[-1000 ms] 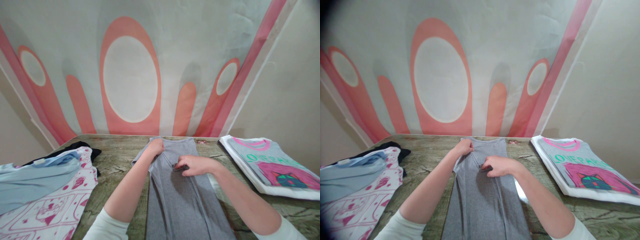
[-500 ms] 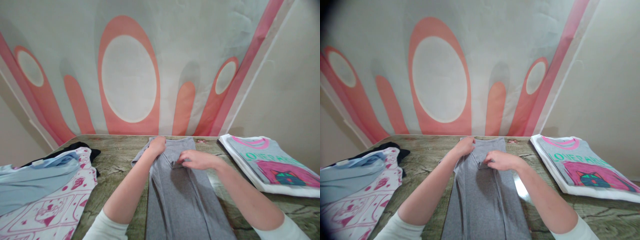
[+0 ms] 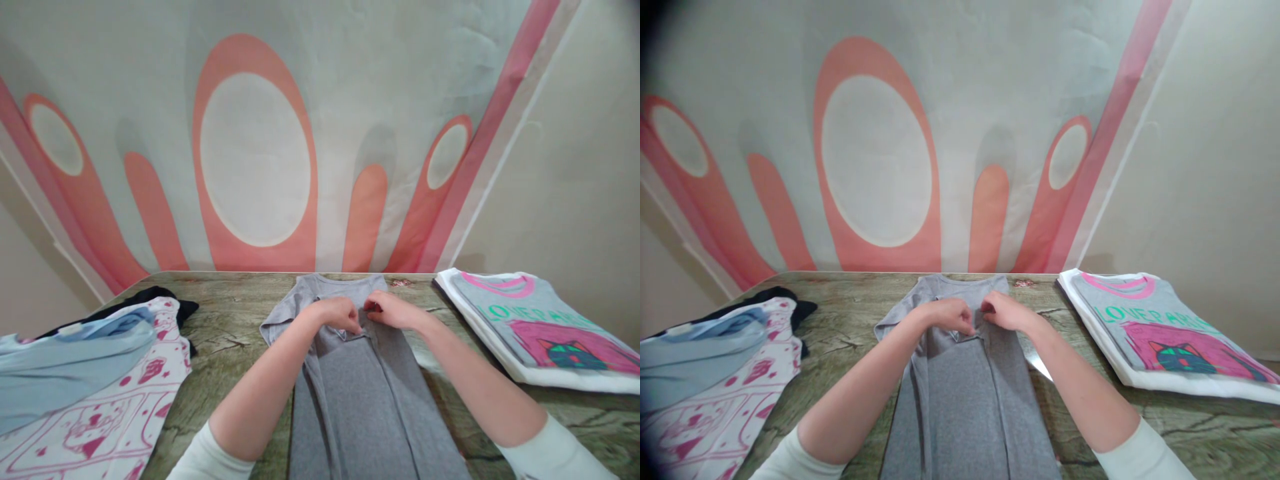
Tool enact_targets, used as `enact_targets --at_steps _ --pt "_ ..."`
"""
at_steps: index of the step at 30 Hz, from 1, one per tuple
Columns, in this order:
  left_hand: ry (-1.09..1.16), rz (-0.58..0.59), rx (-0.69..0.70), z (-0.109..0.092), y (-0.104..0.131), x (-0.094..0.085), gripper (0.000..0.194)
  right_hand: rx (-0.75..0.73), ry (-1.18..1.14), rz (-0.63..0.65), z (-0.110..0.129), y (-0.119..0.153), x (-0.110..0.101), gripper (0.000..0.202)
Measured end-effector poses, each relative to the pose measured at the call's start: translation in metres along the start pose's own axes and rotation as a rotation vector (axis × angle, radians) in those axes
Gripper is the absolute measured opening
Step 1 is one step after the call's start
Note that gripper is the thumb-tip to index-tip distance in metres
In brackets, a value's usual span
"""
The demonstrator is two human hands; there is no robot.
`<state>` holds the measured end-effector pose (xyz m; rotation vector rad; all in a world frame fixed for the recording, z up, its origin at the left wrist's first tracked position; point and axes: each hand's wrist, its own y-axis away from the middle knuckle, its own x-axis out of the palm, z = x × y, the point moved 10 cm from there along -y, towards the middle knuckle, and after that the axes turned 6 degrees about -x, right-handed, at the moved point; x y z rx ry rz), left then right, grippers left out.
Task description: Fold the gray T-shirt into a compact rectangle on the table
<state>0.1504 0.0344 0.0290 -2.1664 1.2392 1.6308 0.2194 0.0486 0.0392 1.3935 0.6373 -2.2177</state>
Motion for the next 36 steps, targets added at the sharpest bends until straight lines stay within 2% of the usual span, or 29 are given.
enact_targets --at_steps 4,6,8,11,12,14,18,21,24,28,33,36 --pt "0.049 0.073 -0.068 0.002 0.004 0.005 0.031 -0.006 -0.084 -0.007 -0.01 -0.001 0.005 0.013" --pt "0.001 0.019 -0.065 0.0 0.003 0.0 0.031 -0.006 -0.121 -0.015 -0.015 -0.002 0.005 0.011" --pt "-0.082 -0.142 -0.041 -0.004 0.001 -0.013 0.028 0.029 -0.112 -0.096 -0.025 -0.003 -0.002 0.011" --pt "-0.167 -0.458 -0.028 -0.008 0.003 -0.034 0.024 0.094 -0.025 -0.294 -0.041 -0.002 -0.016 0.022" --pt "-0.181 -0.525 -0.029 -0.008 0.003 -0.035 0.027 0.099 0.008 -0.331 -0.044 -0.002 -0.017 0.028" --pt "-0.203 -0.569 -0.021 -0.009 0.001 -0.028 0.036 0.095 0.057 -0.337 -0.047 -0.004 -0.011 0.038" --pt "-0.232 -0.458 -0.043 -0.005 -0.01 0.0 0.057 0.093 0.116 -0.228 -0.05 -0.008 0.01 0.049" --pt "-0.223 -0.364 -0.1 0.001 -0.013 0.012 0.069 0.123 0.148 -0.133 -0.053 -0.008 0.021 0.055" --pt "-0.216 -0.311 -0.144 0.005 -0.012 0.014 0.077 0.185 0.167 -0.075 -0.058 -0.005 0.024 0.061" --pt "-0.196 -0.273 -0.211 0.011 -0.01 0.014 0.082 0.236 0.195 -0.058 -0.059 -0.005 0.022 0.063" --pt "-0.165 -0.285 -0.225 0.013 -0.01 0.014 0.087 0.285 0.265 -0.075 -0.067 -0.009 0.017 0.065" --pt "-0.147 -0.288 -0.234 0.012 -0.009 0.014 0.09 0.322 0.274 -0.036 -0.081 -0.011 0.017 0.066"
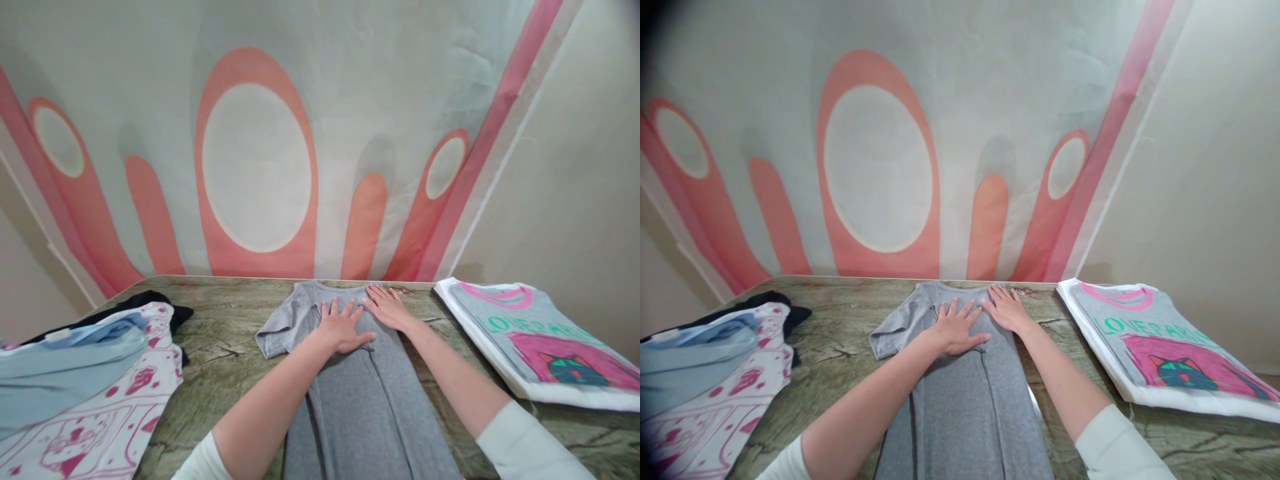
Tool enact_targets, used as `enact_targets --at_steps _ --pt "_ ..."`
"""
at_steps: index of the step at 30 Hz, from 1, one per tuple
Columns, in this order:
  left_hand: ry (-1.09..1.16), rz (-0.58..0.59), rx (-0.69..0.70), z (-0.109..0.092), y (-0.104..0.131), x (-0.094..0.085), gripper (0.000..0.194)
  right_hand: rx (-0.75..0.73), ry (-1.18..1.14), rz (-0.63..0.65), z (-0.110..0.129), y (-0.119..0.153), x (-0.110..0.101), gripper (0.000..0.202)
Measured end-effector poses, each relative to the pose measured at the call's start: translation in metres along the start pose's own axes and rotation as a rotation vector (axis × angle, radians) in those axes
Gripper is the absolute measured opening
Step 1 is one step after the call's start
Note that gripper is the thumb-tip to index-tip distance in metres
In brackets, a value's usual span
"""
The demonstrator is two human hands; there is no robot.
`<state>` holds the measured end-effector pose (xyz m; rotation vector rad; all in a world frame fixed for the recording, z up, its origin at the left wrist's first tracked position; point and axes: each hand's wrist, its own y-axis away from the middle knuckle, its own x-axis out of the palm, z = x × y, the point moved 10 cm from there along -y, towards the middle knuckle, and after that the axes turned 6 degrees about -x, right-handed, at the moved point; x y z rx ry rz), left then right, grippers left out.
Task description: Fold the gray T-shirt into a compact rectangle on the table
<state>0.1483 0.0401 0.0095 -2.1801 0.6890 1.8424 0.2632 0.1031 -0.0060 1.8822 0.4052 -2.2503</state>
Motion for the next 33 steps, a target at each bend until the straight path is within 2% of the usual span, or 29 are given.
enact_targets --at_steps 4,8,12,16,21,24,27,30,33 --pt "0.008 0.016 -0.007 -0.001 0.002 -0.002 0.088 0.08 -0.015 0.009 -0.023 -0.003 0.003 0.067" --pt "0.011 0.014 -0.026 0.005 -0.002 -0.003 0.073 0.119 -0.023 -0.001 -0.036 -0.003 0.007 0.065" --pt "-0.023 -0.046 -0.013 0.016 -0.01 -0.005 0.058 0.118 -0.027 -0.115 -0.042 -0.002 0.0 0.059" --pt "-0.064 -0.132 0.015 0.021 -0.012 -0.01 0.057 0.113 -0.046 -0.196 -0.048 0.0 -0.005 0.055" --pt "-0.071 -0.12 0.008 0.021 -0.011 -0.009 0.061 0.083 -0.024 -0.1 -0.047 0.001 0.004 0.056" --pt "-0.07 -0.105 0.001 0.021 -0.01 -0.009 0.062 0.127 -0.006 -0.04 -0.05 0.003 0.008 0.058" --pt "-0.068 -0.098 0.004 0.02 -0.009 -0.01 0.064 0.16 -0.002 -0.06 -0.051 0.005 0.004 0.06" --pt "-0.072 -0.093 0.0 0.02 -0.009 -0.01 0.065 0.11 -0.011 -0.091 -0.04 0.004 -0.002 0.062" --pt "-0.071 -0.099 0.0 0.02 -0.009 -0.009 0.067 0.021 -0.032 -0.006 -0.023 0.003 0.004 0.067"
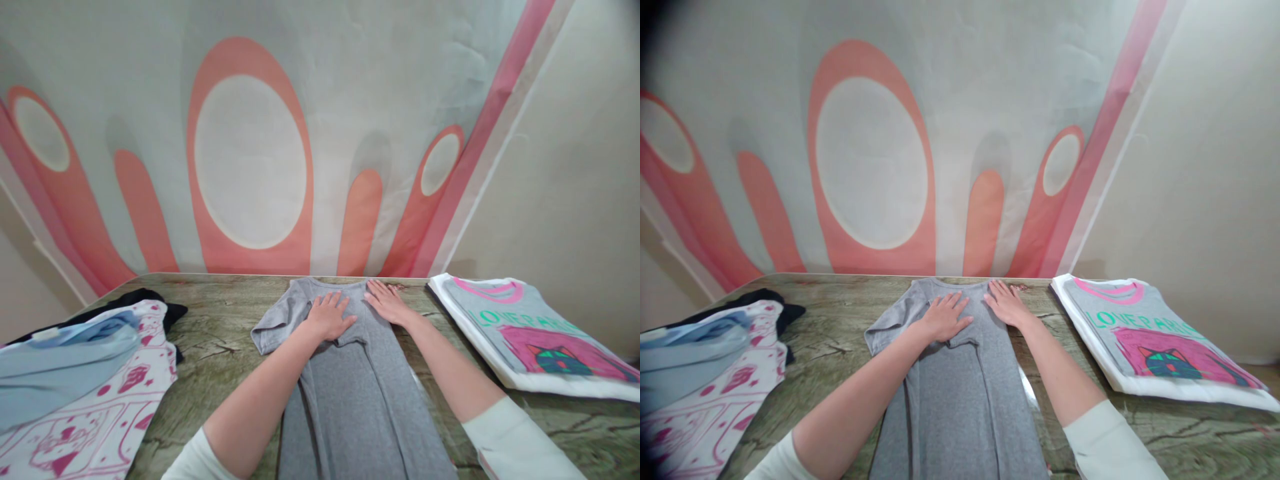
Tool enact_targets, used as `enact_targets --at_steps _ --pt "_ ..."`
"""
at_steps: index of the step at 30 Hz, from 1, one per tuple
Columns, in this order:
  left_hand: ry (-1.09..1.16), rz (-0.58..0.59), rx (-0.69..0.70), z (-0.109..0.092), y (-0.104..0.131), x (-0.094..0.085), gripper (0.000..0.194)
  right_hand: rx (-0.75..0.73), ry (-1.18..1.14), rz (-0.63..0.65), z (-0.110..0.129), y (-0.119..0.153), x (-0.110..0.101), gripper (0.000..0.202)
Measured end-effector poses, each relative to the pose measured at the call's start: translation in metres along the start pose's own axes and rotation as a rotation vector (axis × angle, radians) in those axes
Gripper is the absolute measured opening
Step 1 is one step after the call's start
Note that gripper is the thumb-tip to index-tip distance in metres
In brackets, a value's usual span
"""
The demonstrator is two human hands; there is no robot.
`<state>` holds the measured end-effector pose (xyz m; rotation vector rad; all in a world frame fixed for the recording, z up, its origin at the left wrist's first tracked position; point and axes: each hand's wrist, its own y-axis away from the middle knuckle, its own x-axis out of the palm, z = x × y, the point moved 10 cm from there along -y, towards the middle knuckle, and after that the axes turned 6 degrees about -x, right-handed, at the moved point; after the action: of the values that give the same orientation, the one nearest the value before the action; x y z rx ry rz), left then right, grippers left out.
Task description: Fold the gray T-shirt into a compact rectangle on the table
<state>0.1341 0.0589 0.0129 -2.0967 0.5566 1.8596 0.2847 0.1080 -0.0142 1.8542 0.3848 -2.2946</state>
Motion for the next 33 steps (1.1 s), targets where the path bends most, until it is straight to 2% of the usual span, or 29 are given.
enact_targets --at_steps 2,4,9,11,15,19,22,26,30,33 --pt "0.001 -0.007 0.002 0.0 0.0 0.0 0.068 0.001 -0.008 0.064 0.003 0.0 0.006 0.074" --pt "0.0 -0.01 0.007 0.0 0.0 0.001 0.069 0.056 -0.006 0.078 -0.003 0.001 0.007 0.079" --pt "-0.006 -0.004 0.006 0.001 0.0 0.002 0.069 0.21 -0.001 0.031 -0.032 0.008 0.003 0.084" --pt "-0.005 -0.006 0.006 0.002 -0.001 0.002 0.069 0.223 -0.008 -0.004 -0.036 0.009 -0.001 0.082" --pt "-0.002 -0.021 0.011 0.002 -0.002 0.004 0.069 0.128 -0.013 -0.059 -0.018 0.005 -0.008 0.078" --pt "-0.006 -0.03 0.013 0.001 -0.002 0.004 0.069 0.019 -0.025 0.013 0.004 0.001 0.001 0.078" --pt "0.003 -0.012 0.019 0.001 -0.003 0.002 0.069 0.052 -0.021 0.05 0.0 0.002 0.007 0.08" --pt "0.02 0.028 -0.014 0.013 -0.004 -0.005 0.066 0.106 0.008 -0.008 -0.006 0.003 0.001 0.081" --pt "0.022 0.071 -0.071 0.028 -0.005 -0.009 0.06 -0.024 0.023 -0.062 0.022 0.001 -0.012 0.076" --pt "0.036 0.076 -0.066 0.033 -0.005 -0.016 0.053 -0.115 0.003 -0.03 0.046 0.002 -0.012 0.076"
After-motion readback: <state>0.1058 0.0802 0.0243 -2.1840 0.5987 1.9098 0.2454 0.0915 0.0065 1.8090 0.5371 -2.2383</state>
